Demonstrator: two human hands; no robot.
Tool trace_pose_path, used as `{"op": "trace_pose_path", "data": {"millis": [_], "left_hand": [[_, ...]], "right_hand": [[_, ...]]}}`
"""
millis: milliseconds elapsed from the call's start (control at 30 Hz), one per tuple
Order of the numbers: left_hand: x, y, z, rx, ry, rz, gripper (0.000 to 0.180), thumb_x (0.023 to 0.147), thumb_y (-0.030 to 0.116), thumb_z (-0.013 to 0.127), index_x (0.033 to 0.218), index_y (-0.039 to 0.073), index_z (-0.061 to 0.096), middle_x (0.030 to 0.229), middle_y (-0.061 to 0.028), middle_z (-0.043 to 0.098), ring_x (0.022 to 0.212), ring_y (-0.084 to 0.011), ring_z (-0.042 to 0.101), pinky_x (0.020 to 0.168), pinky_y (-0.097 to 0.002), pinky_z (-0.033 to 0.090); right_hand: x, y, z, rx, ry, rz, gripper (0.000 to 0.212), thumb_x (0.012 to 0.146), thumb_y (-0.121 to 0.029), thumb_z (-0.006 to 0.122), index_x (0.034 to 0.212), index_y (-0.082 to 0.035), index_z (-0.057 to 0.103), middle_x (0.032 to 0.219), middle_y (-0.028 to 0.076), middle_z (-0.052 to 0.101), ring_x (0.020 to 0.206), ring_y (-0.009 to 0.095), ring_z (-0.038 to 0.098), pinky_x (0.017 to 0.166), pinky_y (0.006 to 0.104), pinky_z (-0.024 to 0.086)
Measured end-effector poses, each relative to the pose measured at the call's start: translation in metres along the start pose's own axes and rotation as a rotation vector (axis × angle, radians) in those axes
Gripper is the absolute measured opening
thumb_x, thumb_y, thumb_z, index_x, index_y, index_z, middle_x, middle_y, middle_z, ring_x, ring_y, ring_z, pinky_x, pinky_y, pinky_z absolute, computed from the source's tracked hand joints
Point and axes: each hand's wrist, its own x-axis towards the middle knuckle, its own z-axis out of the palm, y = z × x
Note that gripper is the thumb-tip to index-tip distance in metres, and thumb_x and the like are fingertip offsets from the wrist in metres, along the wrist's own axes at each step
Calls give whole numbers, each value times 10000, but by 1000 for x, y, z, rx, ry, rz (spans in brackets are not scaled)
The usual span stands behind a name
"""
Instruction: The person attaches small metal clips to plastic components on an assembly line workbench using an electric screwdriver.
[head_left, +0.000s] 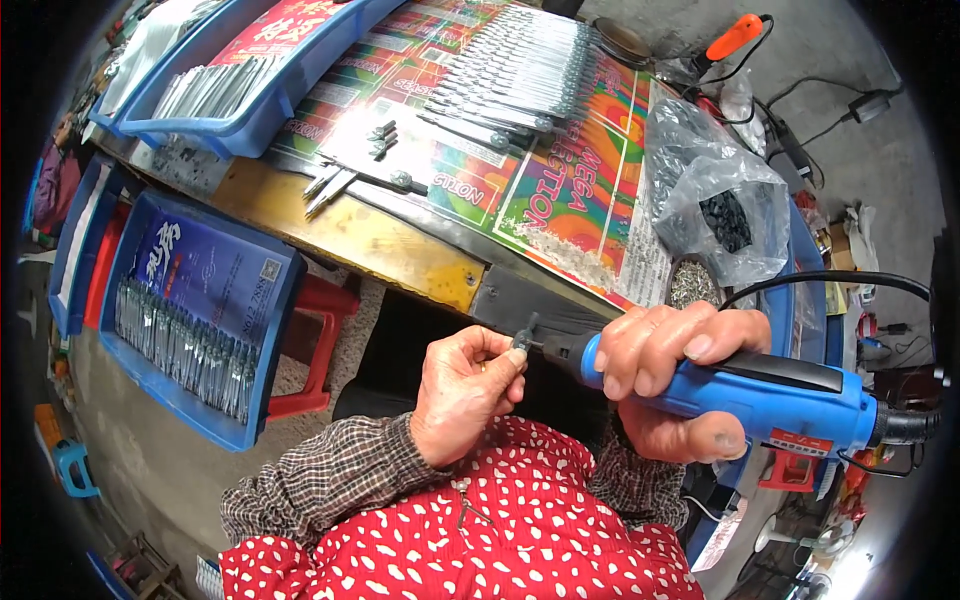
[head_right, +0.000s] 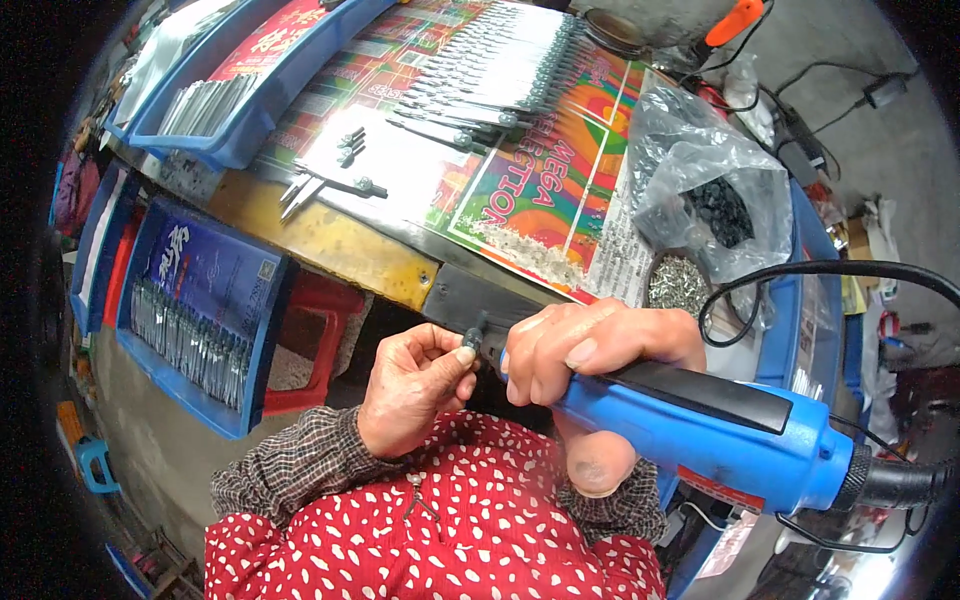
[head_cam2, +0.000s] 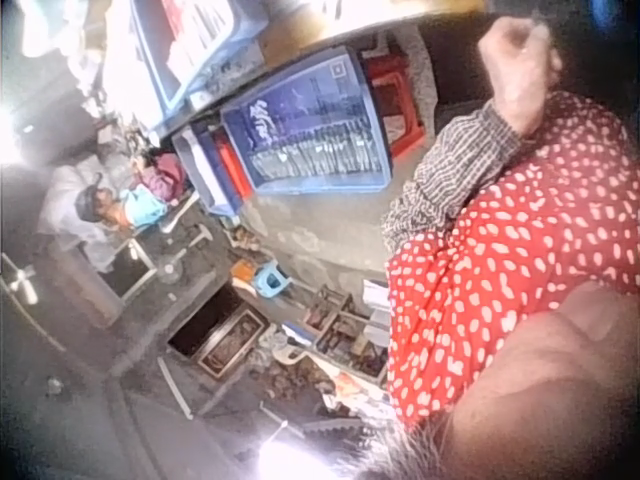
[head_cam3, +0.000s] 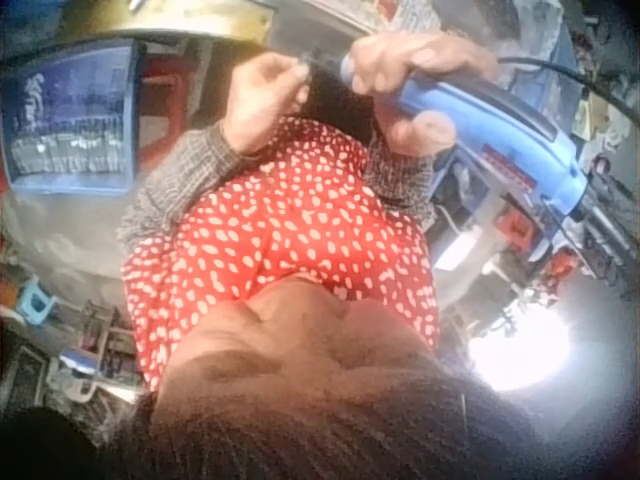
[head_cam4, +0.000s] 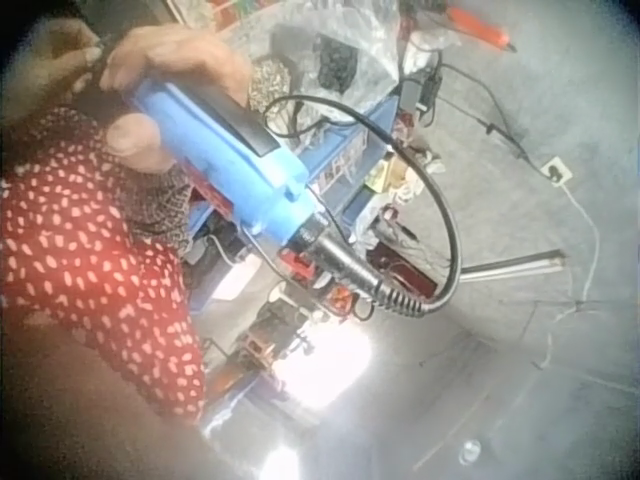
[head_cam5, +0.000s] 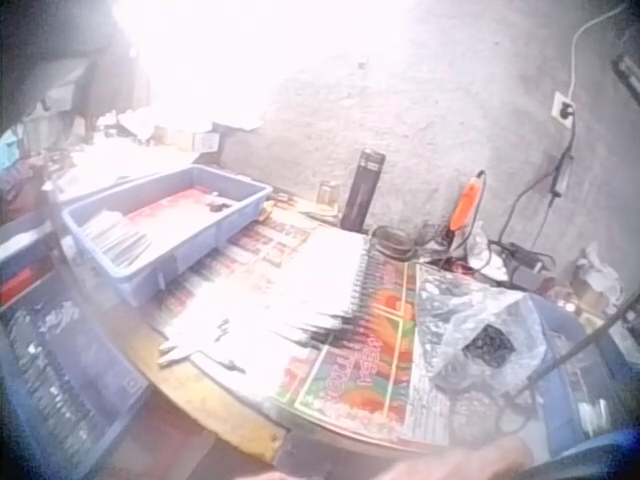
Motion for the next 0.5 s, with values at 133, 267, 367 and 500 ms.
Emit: {"op": "trace_pose_path", "data": {"millis": [133,267,367,500], "left_hand": [[0,1,0,5,1,-8,94,860,66,553,840,-24,530,627,-21,545,516,-47,493,440,-166,405],[-2,3,1,10,-1,-15,94,857,66,557,840,-23,532,625,-19,546,513,-48,496,440,-167,408],[-1,2,0,-3,0,-19,96,855,69,561,836,-21,533,624,-19,546,512,-48,497,438,-168,408],[-1,3,1,26,9,-27,98,854,72,563,833,-19,534,623,-21,546,511,-49,496,435,-168,406]], "right_hand": [[1,-1,1,8,2,27,538,804,-502,573,973,-34,370,683,64,482,514,170,522,517,320,464],[8,-3,-2,26,-80,59,521,794,-470,611,968,-38,378,685,65,488,516,175,522,516,324,460],[14,0,-6,214,-178,157,585,593,-131,832,1000,30,445,749,135,549,672,224,566,623,362,480],[19,2,17,-10,-23,183,489,757,-371,699,934,-19,411,642,79,483,487,152,461,433,280,415]]}}
